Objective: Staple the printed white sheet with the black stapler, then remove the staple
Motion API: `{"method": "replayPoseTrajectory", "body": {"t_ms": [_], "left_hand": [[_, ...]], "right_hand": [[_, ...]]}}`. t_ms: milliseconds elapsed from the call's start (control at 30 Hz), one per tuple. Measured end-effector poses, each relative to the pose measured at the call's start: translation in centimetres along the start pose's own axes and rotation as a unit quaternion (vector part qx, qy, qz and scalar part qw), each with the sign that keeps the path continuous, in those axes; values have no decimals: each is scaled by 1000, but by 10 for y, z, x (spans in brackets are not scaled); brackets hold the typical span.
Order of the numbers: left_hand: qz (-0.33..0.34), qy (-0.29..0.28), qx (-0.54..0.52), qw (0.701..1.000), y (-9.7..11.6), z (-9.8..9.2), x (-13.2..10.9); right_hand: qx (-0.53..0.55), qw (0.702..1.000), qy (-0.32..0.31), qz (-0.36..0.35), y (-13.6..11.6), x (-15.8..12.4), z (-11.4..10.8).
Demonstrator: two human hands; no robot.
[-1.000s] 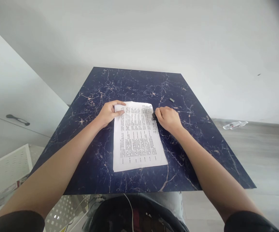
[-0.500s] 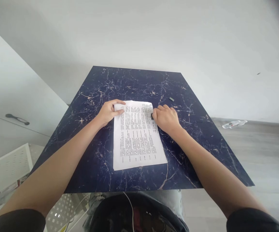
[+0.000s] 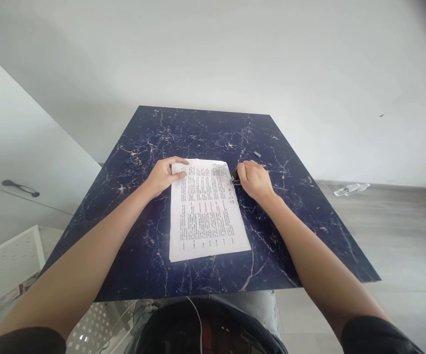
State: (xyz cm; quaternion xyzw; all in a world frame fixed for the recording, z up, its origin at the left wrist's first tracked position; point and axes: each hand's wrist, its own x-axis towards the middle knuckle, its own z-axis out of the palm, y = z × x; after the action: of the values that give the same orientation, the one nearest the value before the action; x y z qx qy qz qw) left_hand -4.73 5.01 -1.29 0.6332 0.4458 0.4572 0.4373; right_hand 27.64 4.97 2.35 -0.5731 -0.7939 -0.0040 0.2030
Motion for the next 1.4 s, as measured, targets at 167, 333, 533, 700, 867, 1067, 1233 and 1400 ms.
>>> {"method": "replayPoseTrajectory", "body": {"t_ms": [167, 333, 533, 700, 867, 1067, 1233, 1400], "left_hand": [[56, -1, 170, 984, 5, -1, 0], [113, -18, 288, 951, 12, 4, -4], [161, -67, 325, 930, 8, -8, -3], [147, -173, 327, 917, 13, -15, -5], [129, -214, 329, 911, 15, -12, -9], [120, -212, 346, 906, 10, -10, -8], [121, -207, 390, 889, 13, -6, -9], [117, -210, 388, 890, 20, -2, -11]], "right_hand": [[-14, 999, 6, 28, 22, 3, -6], [67, 996, -49, -16, 46, 5, -20], [70, 981, -167, -66, 72, 2, -33], [51, 991, -117, -28, 71, 3, -30], [137, 990, 8, -3, 18, -1, -14], [207, 974, -21, -89, -36, -15, 11], [200, 972, -58, -110, -43, -14, 23], [287, 948, -94, -103, -29, -5, 28]]}}
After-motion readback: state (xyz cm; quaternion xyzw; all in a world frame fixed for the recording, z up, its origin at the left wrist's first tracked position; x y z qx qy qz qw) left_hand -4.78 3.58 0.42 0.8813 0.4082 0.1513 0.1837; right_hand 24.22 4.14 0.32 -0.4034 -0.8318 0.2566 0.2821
